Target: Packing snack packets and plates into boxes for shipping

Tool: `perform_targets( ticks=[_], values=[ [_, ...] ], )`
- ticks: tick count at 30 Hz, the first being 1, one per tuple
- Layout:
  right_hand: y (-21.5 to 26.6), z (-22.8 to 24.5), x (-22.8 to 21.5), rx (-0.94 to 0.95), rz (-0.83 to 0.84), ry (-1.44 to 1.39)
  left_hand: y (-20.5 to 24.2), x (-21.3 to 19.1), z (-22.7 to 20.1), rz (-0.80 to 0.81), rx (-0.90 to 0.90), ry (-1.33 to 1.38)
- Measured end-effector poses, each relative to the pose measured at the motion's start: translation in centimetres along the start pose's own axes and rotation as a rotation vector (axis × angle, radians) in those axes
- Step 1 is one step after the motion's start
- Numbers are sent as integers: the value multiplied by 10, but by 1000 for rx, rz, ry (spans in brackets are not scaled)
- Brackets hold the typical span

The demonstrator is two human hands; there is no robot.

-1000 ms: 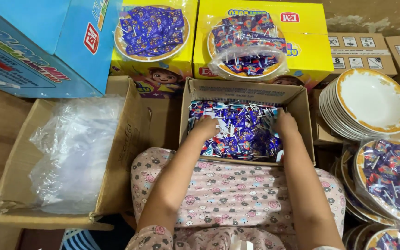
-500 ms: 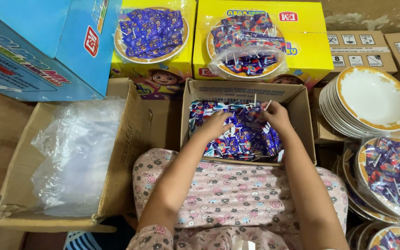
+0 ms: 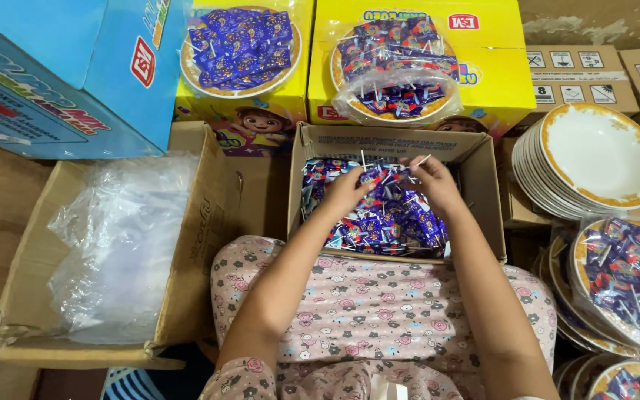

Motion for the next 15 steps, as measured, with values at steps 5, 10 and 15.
perform_targets(
  ticks=[5,10,15],
  values=[
    [-14,-22,-29,38,-43,-97,-4,-9,7,-50,7,-81],
    [-18,-21,-23,-42,6,-36,-11,-12,19,-138,50,-99],
    [-11,-9,-26,-123,76,-129,14,-41,-56,-180,212,-132]
  ],
)
Point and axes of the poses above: each hand's wrist, its own y-axis away from the middle knuckle, its own x-axis out of the palm, z = x × y, the point moved 8 cm from there along -y, towards the middle knuckle, and after that the axes turned 8 degrees about y, right-handed, at the moved point
